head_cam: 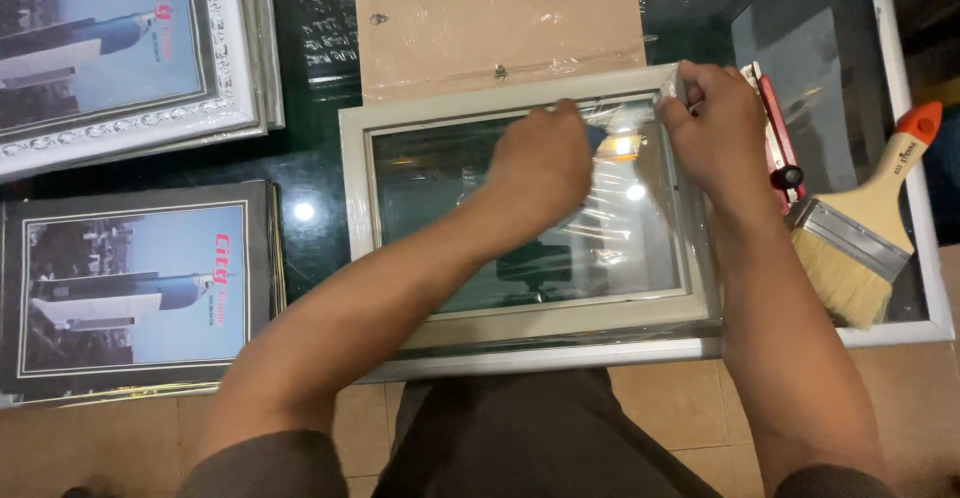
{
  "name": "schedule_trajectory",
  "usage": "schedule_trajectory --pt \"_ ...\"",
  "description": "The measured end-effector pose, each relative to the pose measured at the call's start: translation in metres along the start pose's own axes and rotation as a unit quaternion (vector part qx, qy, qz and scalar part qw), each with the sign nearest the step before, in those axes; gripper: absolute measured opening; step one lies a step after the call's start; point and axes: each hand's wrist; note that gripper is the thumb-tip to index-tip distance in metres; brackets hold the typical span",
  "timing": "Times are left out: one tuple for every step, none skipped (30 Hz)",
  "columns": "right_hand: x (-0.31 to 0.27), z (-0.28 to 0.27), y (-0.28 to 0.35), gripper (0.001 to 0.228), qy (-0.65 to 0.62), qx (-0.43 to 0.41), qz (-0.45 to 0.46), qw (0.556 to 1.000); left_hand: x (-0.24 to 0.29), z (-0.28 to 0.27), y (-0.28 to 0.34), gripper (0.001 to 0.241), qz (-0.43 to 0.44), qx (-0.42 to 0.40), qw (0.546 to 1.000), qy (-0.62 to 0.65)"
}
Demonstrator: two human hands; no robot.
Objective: Cleaning a picture frame using a brush and a cloth on a workbench.
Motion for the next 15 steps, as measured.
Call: schedule_trajectory --pt "0.003 0.001 -0.002 0.042 0.001 0.0 0.0 1.0 0.011 0.004 -0.004 0.038 0.001 0.0 1.0 0.001" --pt "0.006 0.002 -0.003 0.041 -0.004 0.001 0.003 1.0 0.023 0.008 -0.007 0.037 0.033 0.01 0.999 0.026" --pt "0.009 0.003 -0.004 0.041 -0.009 0.001 0.005 1.0 0.034 0.013 -0.011 0.036 0.066 0.02 0.996 0.051" --pt "0.011 0.003 -0.005 0.041 -0.009 0.001 0.004 1.0 0.032 0.005 -0.01 0.036 0.066 0.021 0.996 0.052" --pt "0.014 0.004 -0.006 0.042 -0.011 -0.011 0.041 0.999 0.029 -0.003 -0.009 0.038 0.07 -0.002 0.995 0.064" --pt "0.015 0.006 -0.006 0.043 -0.015 -0.025 0.077 0.997 0.024 -0.011 -0.007 0.041 0.072 -0.025 0.994 0.076" --pt "-0.002 -0.001 -0.008 0.043 -0.016 -0.027 0.076 0.997 0.013 -0.03 0.003 0.041 0.069 -0.023 0.994 0.076" --pt "-0.017 -0.009 -0.007 0.053 -0.05 -0.042 0.093 0.994 0.003 -0.049 0.013 0.04 0.012 -0.048 0.998 0.03" --pt "-0.032 -0.018 -0.008 0.063 -0.084 -0.057 0.11 0.989 -0.006 -0.067 0.022 0.041 -0.044 -0.074 0.996 -0.015" --pt "-0.041 -0.022 -0.007 0.063 -0.085 -0.057 0.113 0.988 -0.024 -0.08 0.03 0.041 -0.043 -0.076 0.996 -0.017" --pt "-0.05 -0.026 -0.007 0.057 -0.091 -0.072 0.134 0.984 -0.041 -0.094 0.038 0.038 -0.082 -0.058 0.994 -0.048" --pt "-0.06 -0.031 -0.008 0.053 -0.097 -0.086 0.154 0.98 -0.058 -0.108 0.044 0.036 -0.121 -0.037 0.989 -0.078" --pt "-0.056 -0.029 -0.009 0.053 -0.098 -0.084 0.155 0.98 -0.071 -0.1 0.04 0.036 -0.119 -0.037 0.989 -0.08" --pt "-0.052 -0.027 -0.01 0.048 -0.089 -0.077 0.141 0.983 -0.084 -0.091 0.036 0.036 -0.123 -0.037 0.987 -0.098" --pt "-0.049 -0.026 -0.011 0.045 -0.081 -0.071 0.126 0.986 -0.097 -0.083 0.032 0.038 -0.128 -0.036 0.984 -0.117"
Point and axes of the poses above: each hand's wrist, its own y-axis away from the middle knuckle, its own z-axis out of the palm, x = y × z, and after that the axes turned 6 degrees about x, right-handed
